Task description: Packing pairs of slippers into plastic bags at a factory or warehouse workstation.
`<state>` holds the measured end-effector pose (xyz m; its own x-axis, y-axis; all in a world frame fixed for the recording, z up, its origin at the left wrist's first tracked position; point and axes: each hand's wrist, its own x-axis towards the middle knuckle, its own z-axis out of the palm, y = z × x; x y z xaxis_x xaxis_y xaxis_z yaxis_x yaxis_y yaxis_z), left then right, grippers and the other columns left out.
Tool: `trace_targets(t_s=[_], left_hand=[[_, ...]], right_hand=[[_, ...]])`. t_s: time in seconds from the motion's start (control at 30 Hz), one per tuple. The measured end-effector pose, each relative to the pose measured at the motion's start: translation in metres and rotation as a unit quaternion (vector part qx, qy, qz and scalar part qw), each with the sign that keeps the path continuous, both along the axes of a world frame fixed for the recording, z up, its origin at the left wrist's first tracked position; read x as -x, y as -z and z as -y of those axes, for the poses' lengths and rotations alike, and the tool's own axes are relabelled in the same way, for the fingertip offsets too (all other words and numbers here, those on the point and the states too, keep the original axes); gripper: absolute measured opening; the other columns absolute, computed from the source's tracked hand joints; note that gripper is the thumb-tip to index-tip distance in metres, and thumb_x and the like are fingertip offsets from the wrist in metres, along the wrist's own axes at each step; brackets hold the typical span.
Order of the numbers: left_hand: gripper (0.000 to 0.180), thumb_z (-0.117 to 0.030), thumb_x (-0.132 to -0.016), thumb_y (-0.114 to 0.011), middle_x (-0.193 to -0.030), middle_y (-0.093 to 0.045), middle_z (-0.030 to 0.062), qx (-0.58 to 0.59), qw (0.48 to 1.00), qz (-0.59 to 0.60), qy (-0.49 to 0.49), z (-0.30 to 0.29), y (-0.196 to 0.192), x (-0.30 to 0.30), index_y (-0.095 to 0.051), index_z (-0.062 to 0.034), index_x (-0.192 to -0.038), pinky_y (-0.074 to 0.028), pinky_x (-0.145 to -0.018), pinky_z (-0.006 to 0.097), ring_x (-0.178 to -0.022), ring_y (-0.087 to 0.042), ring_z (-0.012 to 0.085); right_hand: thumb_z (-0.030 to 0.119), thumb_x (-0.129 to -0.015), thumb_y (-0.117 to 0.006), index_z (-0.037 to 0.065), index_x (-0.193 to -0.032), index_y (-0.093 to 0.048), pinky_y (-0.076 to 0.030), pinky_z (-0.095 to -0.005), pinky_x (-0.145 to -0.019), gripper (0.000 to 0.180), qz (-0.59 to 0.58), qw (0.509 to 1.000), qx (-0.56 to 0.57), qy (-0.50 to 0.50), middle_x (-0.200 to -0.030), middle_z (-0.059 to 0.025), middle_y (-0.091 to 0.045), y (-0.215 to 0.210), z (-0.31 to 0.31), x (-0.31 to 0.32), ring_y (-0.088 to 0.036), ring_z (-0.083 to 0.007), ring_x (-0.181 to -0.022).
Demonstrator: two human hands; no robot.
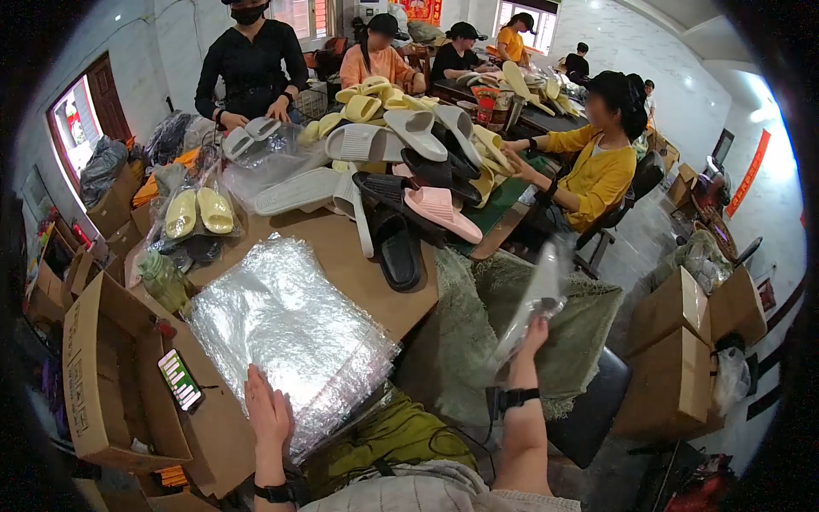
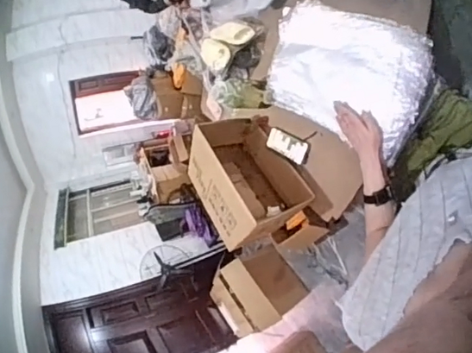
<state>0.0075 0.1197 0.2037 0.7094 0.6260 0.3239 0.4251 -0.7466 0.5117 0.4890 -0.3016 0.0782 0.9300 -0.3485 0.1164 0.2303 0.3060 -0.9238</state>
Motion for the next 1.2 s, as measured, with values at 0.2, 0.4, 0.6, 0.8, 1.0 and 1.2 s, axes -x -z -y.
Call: trace_targets(t_s=[0.2, 0.4, 0.6, 0.8, 1.0, 1.2], left_hand=[[0.073, -0.022, -0.098, -0.047, -0.161, -0.024, 0.0273, 0.014, 1.000, -0.001, -0.003, 0.001, -0.003, 0.003, -0.014, 0.0088, -0.156, -0.016, -0.122, 0.052, -0.148, -0.026, 0.0420], [0.076, -0.023, -0.097, -0.050, -0.161, -0.025, 0.0268, 0.025, 0.999, -0.025, -0.032, 0.006, -0.012, 0.007, -0.014, 0.0085, -0.156, -0.015, -0.122, 0.051, -0.147, -0.026, 0.0422], [0.078, -0.024, -0.096, -0.054, -0.158, -0.030, 0.0278, 0.027, 0.998, -0.020, -0.048, 0.004, -0.013, 0.012, -0.015, 0.0086, -0.155, -0.017, -0.122, 0.051, -0.145, -0.030, 0.0426], [0.079, -0.025, -0.095, -0.056, -0.157, -0.031, 0.0289, 0.014, 0.999, -0.008, -0.046, 0.003, -0.009, 0.011, -0.018, 0.0093, -0.154, -0.018, -0.122, 0.051, -0.144, -0.031, 0.0439], [0.082, -0.028, -0.093, -0.059, -0.155, -0.032, 0.0317, 0.019, 0.999, 0.001, -0.045, 0.006, -0.011, 0.010, -0.020, 0.0122, -0.153, -0.018, -0.121, 0.051, -0.144, -0.030, 0.0460], [0.083, -0.030, -0.093, -0.059, -0.153, -0.034, 0.0323, 0.021, 0.999, 0.004, -0.050, 0.008, -0.013, 0.010, -0.019, 0.0135, -0.152, -0.019, -0.121, 0.052, -0.143, -0.031, 0.0470]], right_hand=[[0.044, -0.100, -0.050, 0.012, -0.098, -0.062, -0.049, -0.0425, -0.061, 0.034, -0.333, 0.904, -0.256, -0.083, -0.081, -0.0041, -0.061, 0.051, 0.044, -0.006, -0.058, -0.0231, -0.068], [0.049, -0.096, -0.057, 0.008, -0.088, -0.057, -0.040, -0.0397, -0.054, 0.042, -0.426, 0.901, 0.039, -0.078, -0.070, -0.0048, -0.052, 0.030, -0.061, 0.057, -0.048, -0.0183, -0.057], [0.033, -0.092, -0.071, -0.001, -0.119, -0.059, -0.049, -0.0288, -0.078, 0.045, 0.074, 0.948, 0.250, -0.182, -0.100, -0.0090, -0.063, -0.100, -0.198, 0.065, -0.060, -0.0185, -0.090], [0.040, -0.086, -0.074, -0.003, -0.134, -0.056, -0.052, -0.0383, -0.082, 0.067, 0.022, 0.858, 0.441, -0.264, -0.099, -0.0160, -0.066, -0.136, -0.281, 0.045, -0.065, -0.0287, -0.092], [0.023, -0.083, -0.069, -0.001, -0.127, -0.061, -0.051, -0.0388, -0.089, 0.050, 0.080, 0.892, 0.330, -0.298, -0.107, -0.0189, -0.071, -0.152, -0.325, 0.052, -0.068, -0.0307, -0.100], [0.005, -0.095, -0.059, -0.009, -0.131, -0.053, -0.048, -0.0270, -0.090, 0.039, 0.147, 0.900, 0.094, -0.400, -0.116, -0.0100, -0.067, -0.225, -0.329, 0.107, -0.063, -0.0147, -0.101]])
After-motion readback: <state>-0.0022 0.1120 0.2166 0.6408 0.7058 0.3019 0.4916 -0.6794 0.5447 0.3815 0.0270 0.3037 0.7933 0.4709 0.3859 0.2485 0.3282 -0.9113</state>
